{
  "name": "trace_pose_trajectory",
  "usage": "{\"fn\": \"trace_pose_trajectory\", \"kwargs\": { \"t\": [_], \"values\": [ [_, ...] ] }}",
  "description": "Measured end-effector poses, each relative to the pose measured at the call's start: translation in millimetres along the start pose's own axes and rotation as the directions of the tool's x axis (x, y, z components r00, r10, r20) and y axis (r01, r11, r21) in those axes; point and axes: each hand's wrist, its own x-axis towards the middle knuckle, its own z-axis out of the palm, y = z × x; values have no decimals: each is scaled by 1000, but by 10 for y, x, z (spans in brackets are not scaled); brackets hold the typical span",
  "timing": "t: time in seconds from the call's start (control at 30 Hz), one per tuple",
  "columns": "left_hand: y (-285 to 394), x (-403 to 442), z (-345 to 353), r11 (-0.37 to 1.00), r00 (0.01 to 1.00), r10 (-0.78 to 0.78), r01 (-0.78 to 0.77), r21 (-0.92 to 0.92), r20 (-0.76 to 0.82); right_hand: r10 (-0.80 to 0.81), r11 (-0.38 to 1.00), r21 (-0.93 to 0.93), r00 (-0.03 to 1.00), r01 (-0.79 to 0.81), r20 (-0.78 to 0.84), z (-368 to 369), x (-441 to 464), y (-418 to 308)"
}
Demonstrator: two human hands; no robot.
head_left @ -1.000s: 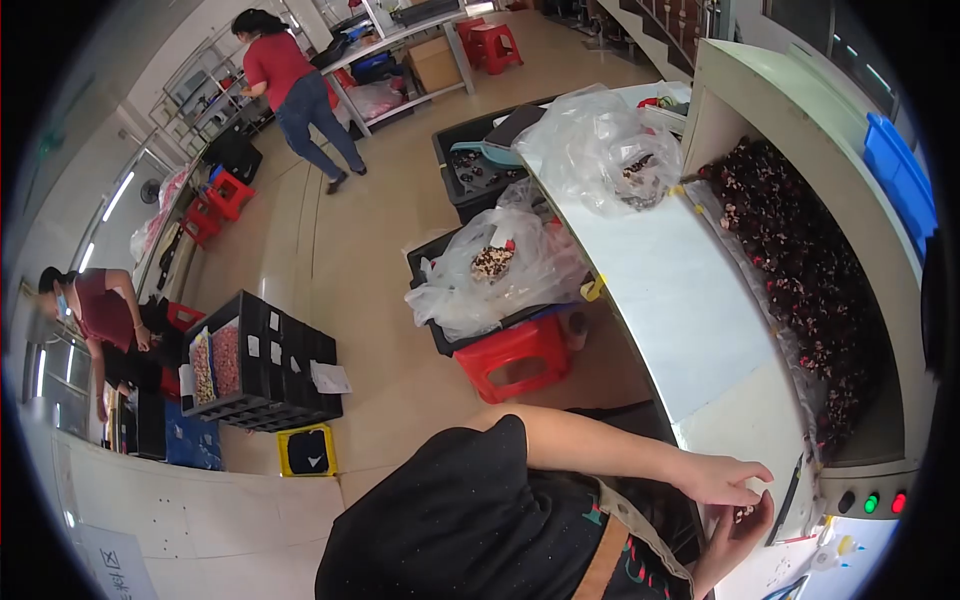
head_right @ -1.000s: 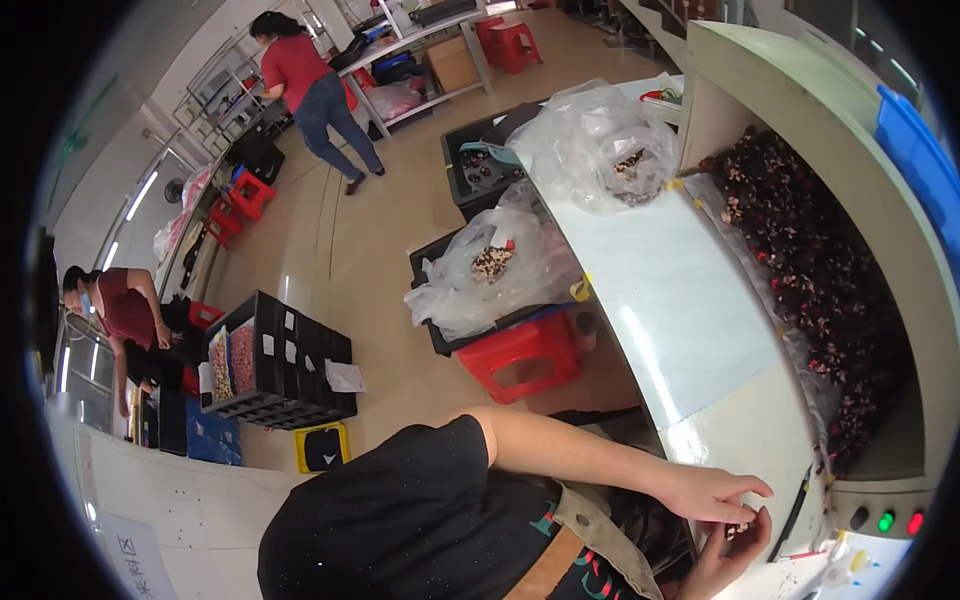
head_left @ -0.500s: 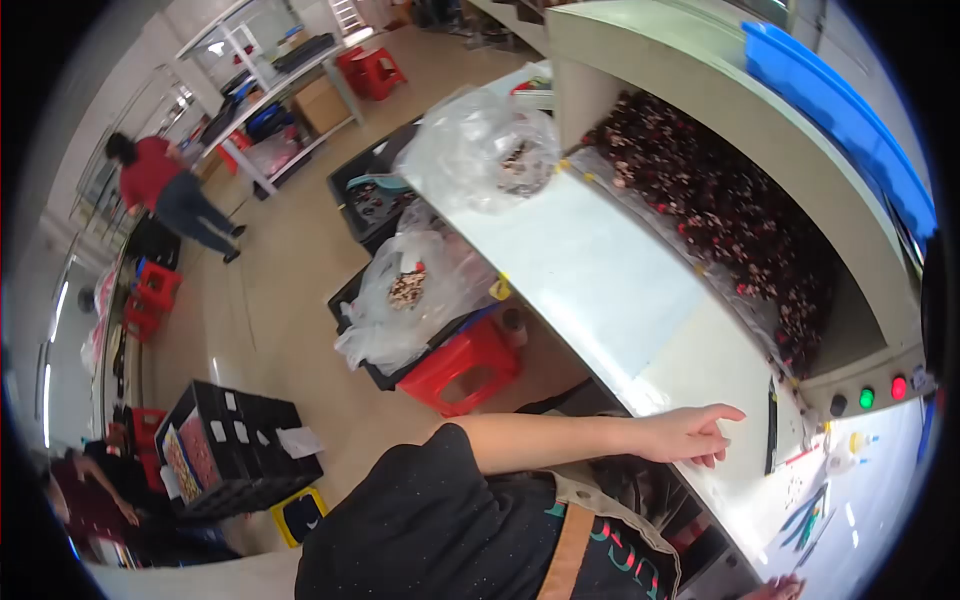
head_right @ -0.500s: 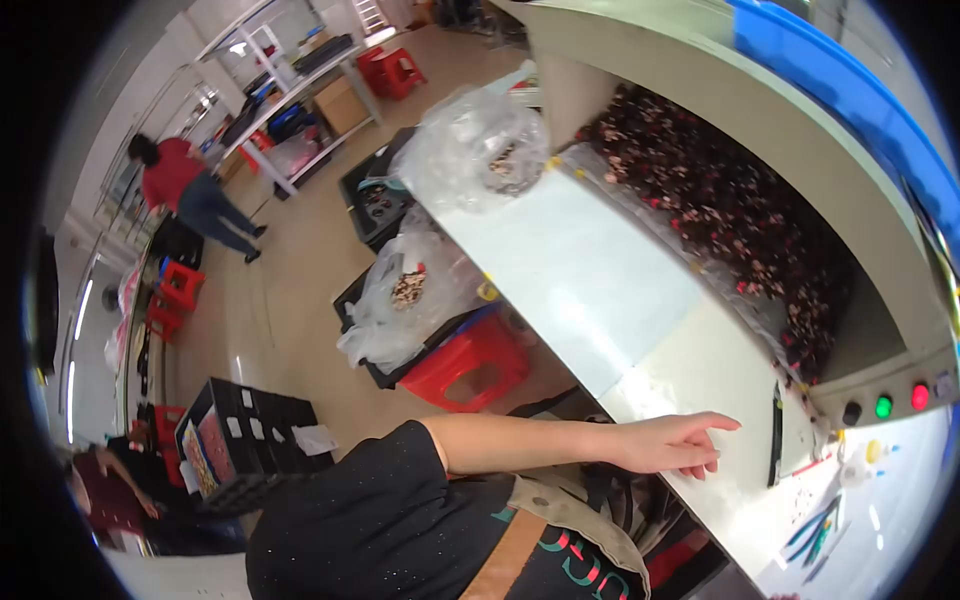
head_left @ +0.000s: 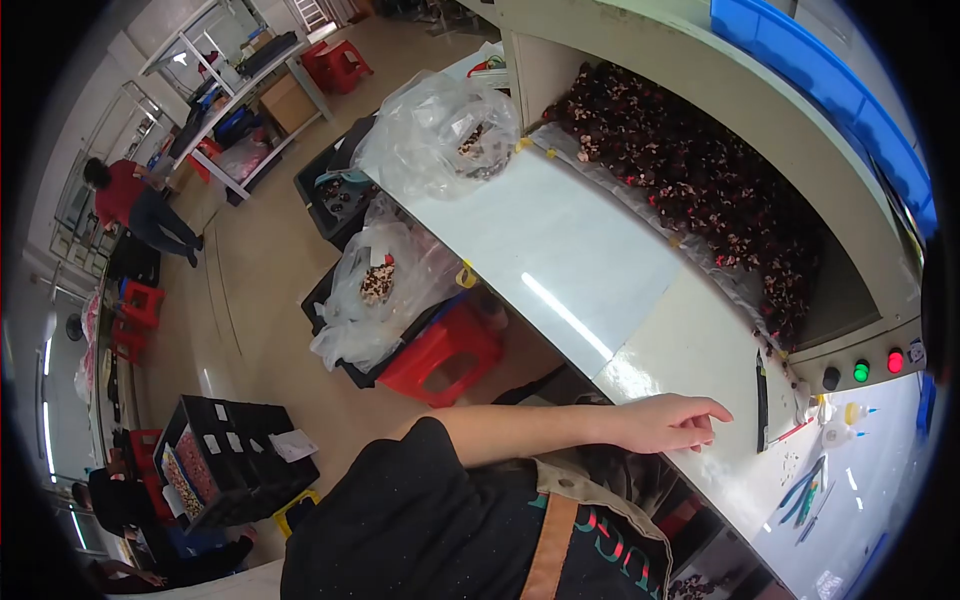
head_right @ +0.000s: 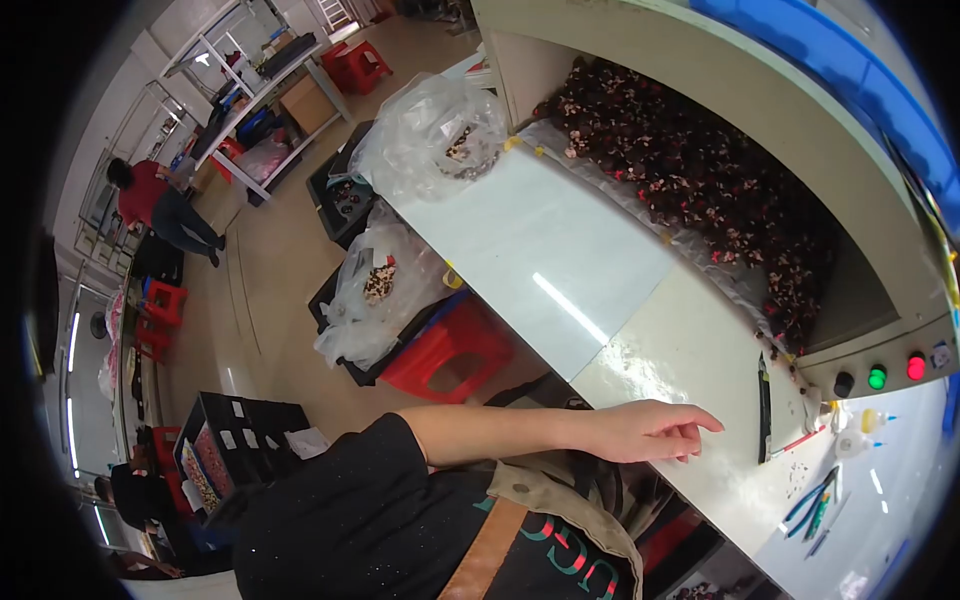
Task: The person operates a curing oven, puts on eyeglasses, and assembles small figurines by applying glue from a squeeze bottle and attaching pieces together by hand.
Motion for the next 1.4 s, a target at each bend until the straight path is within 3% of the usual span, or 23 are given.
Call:
{"fn": "trace_pose_trajectory", "kwargs": {
  "t": [0.4, 0.57, 0.67, 0.7, 0.73, 0.77, 0.83, 0.87, 0.93, 0.97, 1.03, 1.13, 1.17, 1.2, 1.23, 1.27, 1.3, 1.37, 1.4],
  "values": [
    [6, -30, -11, 996, 998, 45, -42, 73, -37, -18, 997, -67, 991, 27, 130, 198, -456, 366],
    [-41, -17, 60, 998, 997, 15, -19, -52, -80, 79, 990, -124, 989, -64, 126, 79, -767, 768],
    [237, -73, 19, 988, 999, 29, -26, 155, -16, 183, 971, -173, 979, -166, 90, -76, -783, 1295],
    [479, -135, 23, 956, 986, 160, -145, 257, -42, 248, 953, -193, 967, -233, 57, -143, -718, 1611],
    [685, -210, 8, 860, 909, 414, -372, 349, -49, 327, 928, -200, 944, -315, 29, -221, -675, 2030],
    [879, -295, 5, 704, 766, 641, -567, 427, -39, 465, 874, -180, 884, -452, 37, -270, -618, 2749],
    [1263, -454, 88, 380, 388, 918, -806, 454, -80, 323, 924, -143, 925, -354, -200, -332, -246, 2654],
    [1418, -518, 155, 194, 164, 981, -850, 489, -103, 274, 952, -64, 929, -298, -248, -360, 20, 2338],
    [1592, -588, 266, -158, -294, 943, -809, 566, -157, 218, 959, 226, 957, -173, -191, -327, 581, 1399],
    [1640, -560, 320, -242, -364, 919, -826, 509, -153, 219, 908, 393, 966, -149, -138, -295, 817, 816],
    [1679, -502, 433, -419, -510, 847, -813, 405, -147, 70, 865, 495, 997, -79, 36, -242, 1116, -237],
    [1613, -705, 344, -435, -500, 866, -775, 459, -24, -313, 797, 566, 946, 212, 87, 71, 1156, -1596],
    [1641, -822, 411, -328, -435, 899, -745, 580, -50, -441, 752, 608, 879, 254, 179, 115, 1130, -1984],
    [1667, -879, 415, -332, -437, 899, -731, 596, -36, -567, 699, 653, 783, 291, 257, 133, 1085, -2354],
    [1688, -931, 413, -334, -438, 899, -716, 614, -22, -586, 603, 790, 733, 111, 345, 145, 999, -2714],
    [1704, -1007, 413, -327, -431, 902, -704, 631, -14, -644, 528, 848, 666, 33, 375, 72, 906, -3090],
    [1700, -1108, 384, -338, -391, 920, -785, 520, 9, -765, 458, 877, 568, 149, 303, -35, 809, -3443],
    [1717, -1023, 542, -486, -602, 792, -725, 488, -105, -957, 202, 966, 242, 162, 160, -309, 692, -4022],
    [1736, -1095, 676, -421, -567, 794, -774, 473, -222, -993, 40, 985, 115, 166, 21, -437, 574, -4303]
  ]
}}
